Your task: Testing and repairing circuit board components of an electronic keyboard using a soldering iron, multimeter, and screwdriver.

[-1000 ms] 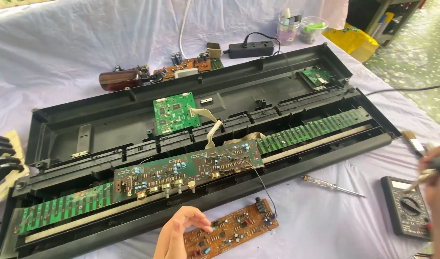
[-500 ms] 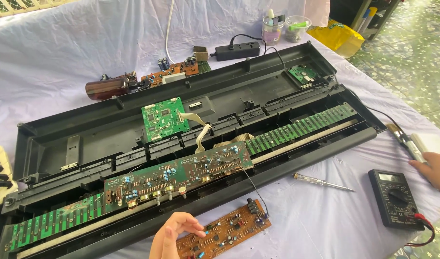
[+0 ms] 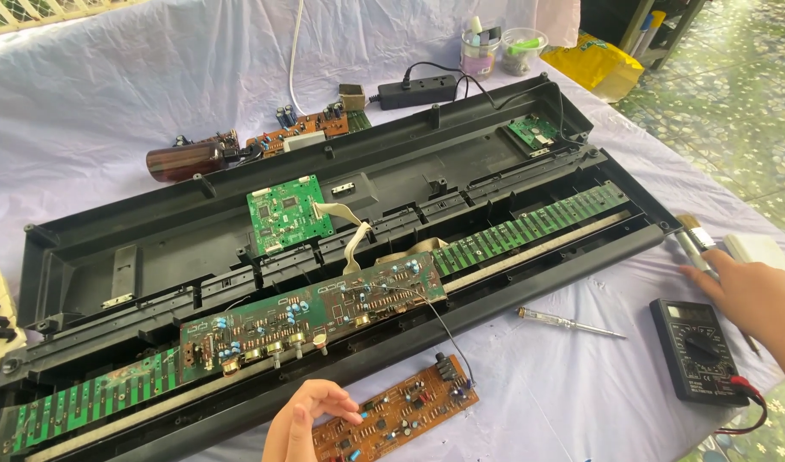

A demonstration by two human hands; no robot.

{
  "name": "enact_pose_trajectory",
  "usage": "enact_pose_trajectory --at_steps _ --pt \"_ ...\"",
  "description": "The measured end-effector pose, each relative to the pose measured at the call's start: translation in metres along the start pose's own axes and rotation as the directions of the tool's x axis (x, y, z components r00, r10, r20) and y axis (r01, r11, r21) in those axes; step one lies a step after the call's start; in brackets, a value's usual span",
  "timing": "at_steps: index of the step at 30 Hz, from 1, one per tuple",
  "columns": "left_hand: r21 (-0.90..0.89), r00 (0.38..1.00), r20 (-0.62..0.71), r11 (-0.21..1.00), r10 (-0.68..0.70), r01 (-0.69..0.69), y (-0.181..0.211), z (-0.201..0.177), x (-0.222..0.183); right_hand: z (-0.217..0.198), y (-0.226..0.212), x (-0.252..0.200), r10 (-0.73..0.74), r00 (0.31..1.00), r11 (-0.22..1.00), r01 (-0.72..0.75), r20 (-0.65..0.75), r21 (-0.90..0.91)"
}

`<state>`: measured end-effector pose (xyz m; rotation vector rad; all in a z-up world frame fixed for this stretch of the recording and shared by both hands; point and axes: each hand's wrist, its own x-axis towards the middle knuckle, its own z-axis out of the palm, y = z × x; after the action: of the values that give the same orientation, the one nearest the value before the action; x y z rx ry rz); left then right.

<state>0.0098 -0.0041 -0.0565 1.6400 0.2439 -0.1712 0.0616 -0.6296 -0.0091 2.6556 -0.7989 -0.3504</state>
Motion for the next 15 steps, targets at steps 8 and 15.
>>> enact_pose_trajectory --at_steps 8,15 --pt "0.051 0.999 -0.037 0.999 0.007 -0.005 0.035 0.008 -0.018 -0.023 -0.013 -0.042 -0.043 0.975 0.995 0.061 -0.216 0.078" --pt "0.110 0.999 -0.013 0.993 0.047 -0.045 0.041 0.006 -0.021 -0.021 -0.080 -0.122 -0.609 0.706 0.792 0.564 -0.362 -0.234"
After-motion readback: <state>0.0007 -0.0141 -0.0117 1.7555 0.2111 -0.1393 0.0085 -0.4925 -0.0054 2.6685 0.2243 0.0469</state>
